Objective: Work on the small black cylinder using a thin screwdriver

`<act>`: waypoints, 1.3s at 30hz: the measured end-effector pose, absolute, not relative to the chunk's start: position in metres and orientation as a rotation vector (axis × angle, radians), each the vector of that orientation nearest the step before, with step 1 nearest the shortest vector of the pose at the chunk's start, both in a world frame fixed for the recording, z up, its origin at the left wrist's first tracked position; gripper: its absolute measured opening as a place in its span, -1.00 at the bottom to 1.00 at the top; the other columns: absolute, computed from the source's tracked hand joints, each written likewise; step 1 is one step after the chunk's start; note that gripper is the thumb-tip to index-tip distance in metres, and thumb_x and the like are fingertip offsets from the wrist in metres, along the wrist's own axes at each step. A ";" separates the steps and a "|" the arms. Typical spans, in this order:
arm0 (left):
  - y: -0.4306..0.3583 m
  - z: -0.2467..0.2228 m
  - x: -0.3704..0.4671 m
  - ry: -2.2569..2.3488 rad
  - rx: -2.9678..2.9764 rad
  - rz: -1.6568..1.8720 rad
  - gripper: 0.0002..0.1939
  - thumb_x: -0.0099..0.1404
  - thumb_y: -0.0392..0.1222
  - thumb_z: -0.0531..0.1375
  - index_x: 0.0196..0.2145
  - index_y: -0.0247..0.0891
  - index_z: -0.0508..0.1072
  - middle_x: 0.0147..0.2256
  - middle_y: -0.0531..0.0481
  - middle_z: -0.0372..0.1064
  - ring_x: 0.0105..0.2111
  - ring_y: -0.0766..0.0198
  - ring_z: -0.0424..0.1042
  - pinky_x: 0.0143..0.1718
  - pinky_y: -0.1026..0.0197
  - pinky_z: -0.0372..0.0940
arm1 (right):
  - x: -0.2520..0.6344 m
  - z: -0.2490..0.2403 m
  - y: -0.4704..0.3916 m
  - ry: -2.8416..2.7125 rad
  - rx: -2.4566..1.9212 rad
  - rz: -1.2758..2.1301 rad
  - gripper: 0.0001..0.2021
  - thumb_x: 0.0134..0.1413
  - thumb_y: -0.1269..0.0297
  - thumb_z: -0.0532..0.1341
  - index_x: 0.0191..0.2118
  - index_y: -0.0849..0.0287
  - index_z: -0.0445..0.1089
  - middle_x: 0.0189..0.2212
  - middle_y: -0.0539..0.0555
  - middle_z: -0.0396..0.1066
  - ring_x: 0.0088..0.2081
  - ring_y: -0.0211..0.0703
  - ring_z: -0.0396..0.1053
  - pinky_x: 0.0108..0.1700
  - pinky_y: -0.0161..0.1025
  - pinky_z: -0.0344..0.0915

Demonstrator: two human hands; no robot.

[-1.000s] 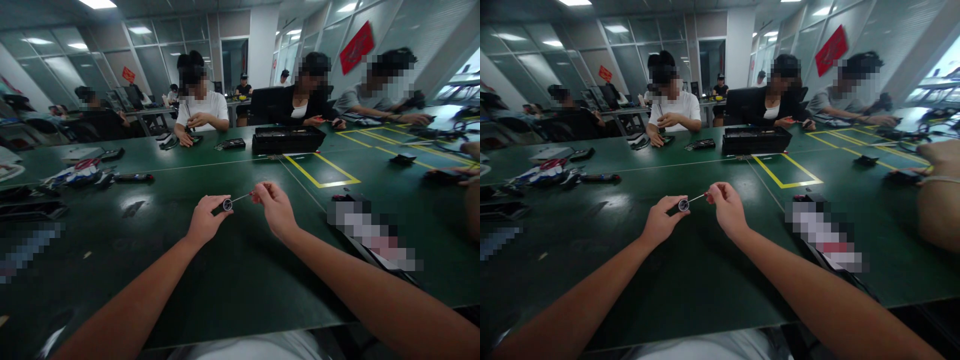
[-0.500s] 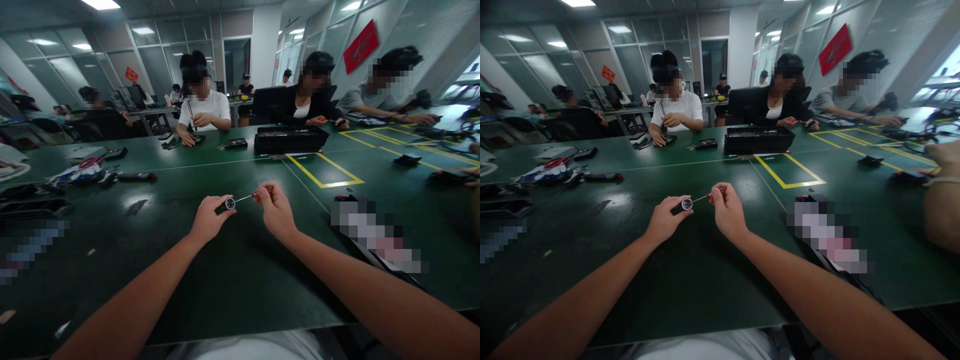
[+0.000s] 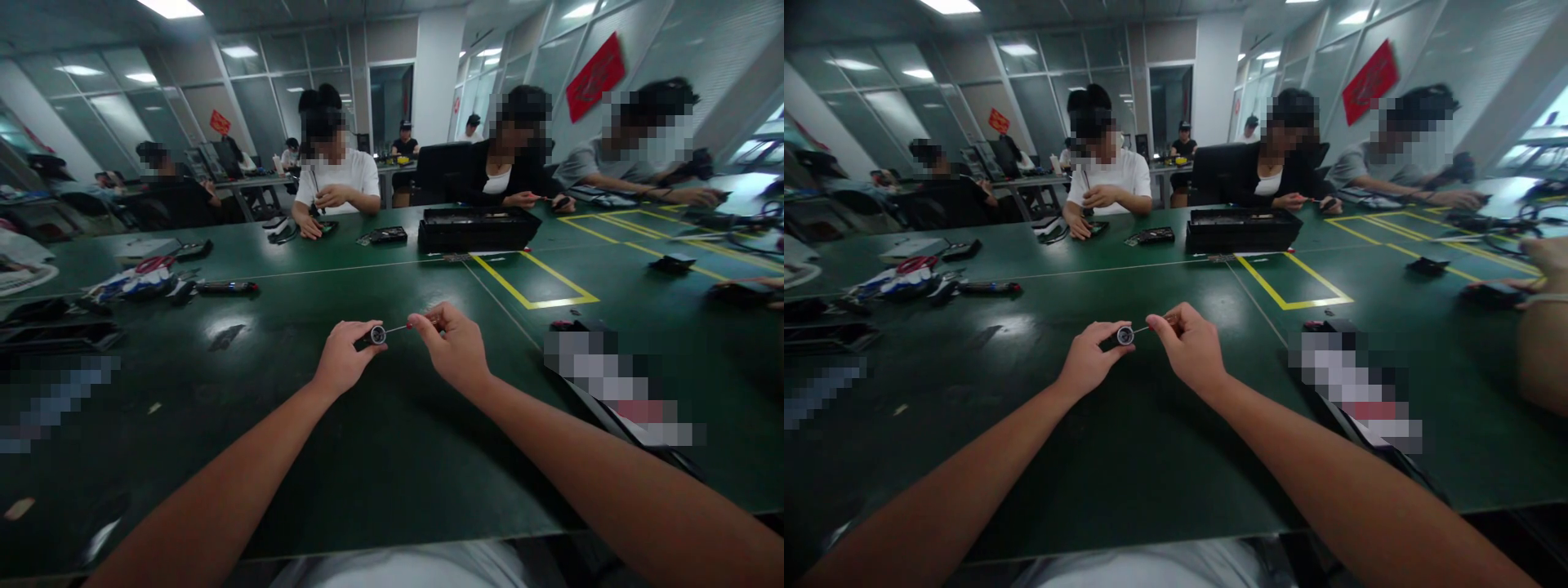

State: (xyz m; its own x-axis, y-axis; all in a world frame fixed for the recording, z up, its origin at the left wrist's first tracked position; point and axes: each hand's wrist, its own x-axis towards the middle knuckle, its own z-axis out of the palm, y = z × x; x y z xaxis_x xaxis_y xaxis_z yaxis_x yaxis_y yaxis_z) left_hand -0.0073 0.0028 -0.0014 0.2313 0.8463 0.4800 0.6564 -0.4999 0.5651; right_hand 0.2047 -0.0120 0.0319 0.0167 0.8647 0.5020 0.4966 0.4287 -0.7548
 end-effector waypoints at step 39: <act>0.002 0.010 -0.010 1.417 2.361 1.188 -0.63 0.25 -0.18 0.36 0.02 -0.12 0.52 -0.01 -0.02 0.52 0.00 0.09 0.44 0.18 -0.10 0.14 | 0.202 0.019 0.006 -1.101 -0.926 1.213 -0.72 0.16 -0.01 0.22 -0.28 0.12 0.39 -0.51 -0.06 0.31 -0.45 -0.22 0.31 -0.29 -0.18 0.34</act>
